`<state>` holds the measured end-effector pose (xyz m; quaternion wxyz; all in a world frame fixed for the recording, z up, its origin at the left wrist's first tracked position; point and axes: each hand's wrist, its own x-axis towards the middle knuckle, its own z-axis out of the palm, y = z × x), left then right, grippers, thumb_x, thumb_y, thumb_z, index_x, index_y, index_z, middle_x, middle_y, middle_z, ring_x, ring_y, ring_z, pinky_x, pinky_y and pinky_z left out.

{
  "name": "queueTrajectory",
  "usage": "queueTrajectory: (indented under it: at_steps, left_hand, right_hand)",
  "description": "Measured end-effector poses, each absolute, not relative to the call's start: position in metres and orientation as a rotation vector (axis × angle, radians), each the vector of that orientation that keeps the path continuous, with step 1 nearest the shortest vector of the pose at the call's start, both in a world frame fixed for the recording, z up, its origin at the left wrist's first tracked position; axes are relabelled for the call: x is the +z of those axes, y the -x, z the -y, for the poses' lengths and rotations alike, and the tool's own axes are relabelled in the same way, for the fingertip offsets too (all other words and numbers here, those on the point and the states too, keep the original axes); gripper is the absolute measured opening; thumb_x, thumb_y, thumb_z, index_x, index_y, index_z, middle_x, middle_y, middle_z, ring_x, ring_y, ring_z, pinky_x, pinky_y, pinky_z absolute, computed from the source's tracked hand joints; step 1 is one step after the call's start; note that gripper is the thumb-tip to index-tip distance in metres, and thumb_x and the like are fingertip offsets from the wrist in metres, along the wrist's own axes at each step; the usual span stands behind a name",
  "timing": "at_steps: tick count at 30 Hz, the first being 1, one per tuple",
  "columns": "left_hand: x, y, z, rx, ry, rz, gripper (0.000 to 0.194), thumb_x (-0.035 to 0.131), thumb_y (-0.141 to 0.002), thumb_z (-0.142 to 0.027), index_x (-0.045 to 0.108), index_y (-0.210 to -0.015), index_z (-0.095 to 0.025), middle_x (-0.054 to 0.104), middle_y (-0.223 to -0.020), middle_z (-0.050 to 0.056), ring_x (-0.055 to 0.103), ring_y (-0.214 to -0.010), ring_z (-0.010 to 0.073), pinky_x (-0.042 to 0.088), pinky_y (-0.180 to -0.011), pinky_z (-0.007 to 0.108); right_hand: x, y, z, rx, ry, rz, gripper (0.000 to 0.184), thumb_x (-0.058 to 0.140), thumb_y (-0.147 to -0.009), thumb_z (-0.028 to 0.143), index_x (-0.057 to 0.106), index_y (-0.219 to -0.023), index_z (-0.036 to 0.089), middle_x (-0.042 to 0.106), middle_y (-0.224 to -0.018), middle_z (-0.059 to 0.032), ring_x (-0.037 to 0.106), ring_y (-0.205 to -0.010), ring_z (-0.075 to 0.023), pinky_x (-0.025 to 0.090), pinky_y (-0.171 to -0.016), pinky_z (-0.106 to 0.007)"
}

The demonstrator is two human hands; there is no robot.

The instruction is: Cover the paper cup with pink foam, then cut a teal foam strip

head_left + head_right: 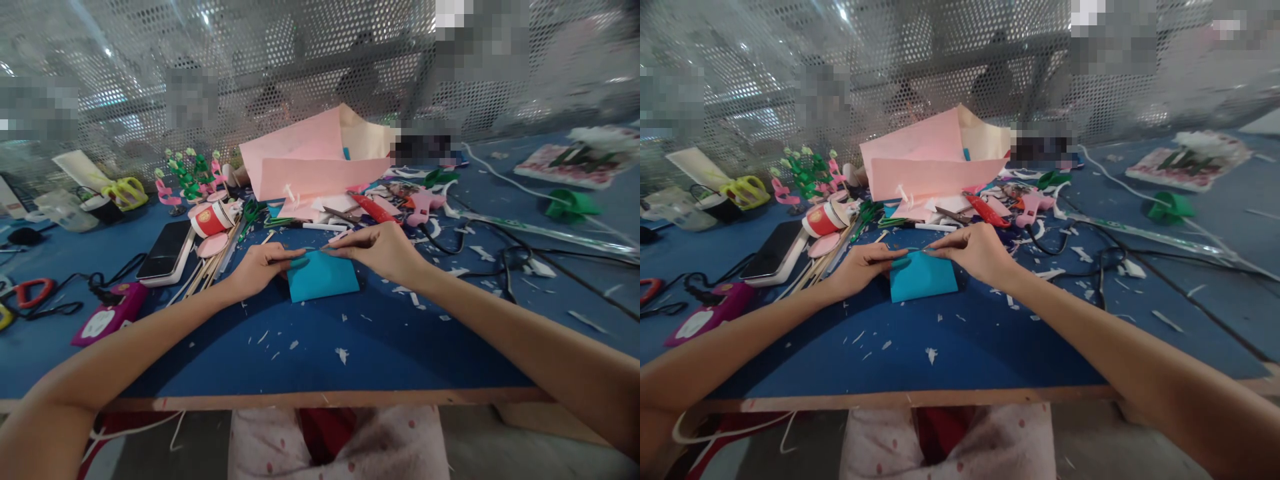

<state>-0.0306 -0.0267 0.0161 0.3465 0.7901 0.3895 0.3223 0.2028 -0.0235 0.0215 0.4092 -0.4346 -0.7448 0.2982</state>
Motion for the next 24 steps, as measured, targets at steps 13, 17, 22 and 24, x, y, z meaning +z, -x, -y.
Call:
queueTrajectory:
  at_steps: [13, 17, 22, 24]
  left_hand:
    - [0.025, 0.050, 0.038, 1.086, -3.030, -0.786, 0.043, 0.045, -0.083, -0.007, 0.053, -0.122, -0.023, 0.068, -0.103, 0.005, 0.058, -0.108, 0.0172, 0.046, -0.097, 0.034]
    - [0.013, 0.047, 0.037, 0.979, -3.014, -0.759, 0.045, 0.043, -0.082, -0.006, 0.051, -0.123, -0.023, 0.067, -0.109, 0.006, 0.061, -0.104, 0.0174, 0.046, -0.097, 0.033]
    - [0.009, 0.046, 0.042, 0.791, -3.317, -0.503, 0.055, 0.036, -0.077, 0.000, 0.042, -0.129, -0.019, 0.070, -0.099, 0.005, 0.063, -0.099, 0.0145, 0.048, -0.091, 0.026]
    - [0.008, 0.045, 0.043, 0.804, -3.370, -0.484, 0.056, 0.036, -0.078, 0.000, 0.038, -0.131, -0.018, 0.070, -0.099, 0.006, 0.065, -0.095, 0.0142, 0.052, -0.085, 0.025]
  right_hand:
    - [0.030, -0.207, 0.032, 0.347, 0.883, 2.077, 0.025, 0.051, -0.077, 0.019, 0.070, -0.068, 0.032, 0.071, -0.082, 0.0043, 0.065, -0.090, -0.0184, 0.048, -0.092, -0.038]
    - [0.021, -0.208, 0.022, 0.504, 0.913, 2.098, 0.025, 0.052, -0.071, 0.014, 0.072, -0.070, 0.027, 0.072, -0.075, 0.0013, 0.068, -0.075, -0.0165, 0.055, -0.075, -0.031]
    - [0.024, -0.214, 0.019, 0.631, 0.922, 2.228, 0.026, 0.054, -0.067, 0.011, 0.073, -0.071, 0.028, 0.071, -0.070, 0.0024, 0.068, -0.070, -0.0144, 0.055, -0.068, -0.025]
    - [0.025, -0.215, 0.018, 0.623, 0.892, 2.265, 0.027, 0.055, -0.066, 0.009, 0.073, -0.071, 0.027, 0.071, -0.069, 0.0024, 0.068, -0.069, -0.0145, 0.055, -0.067, -0.024]
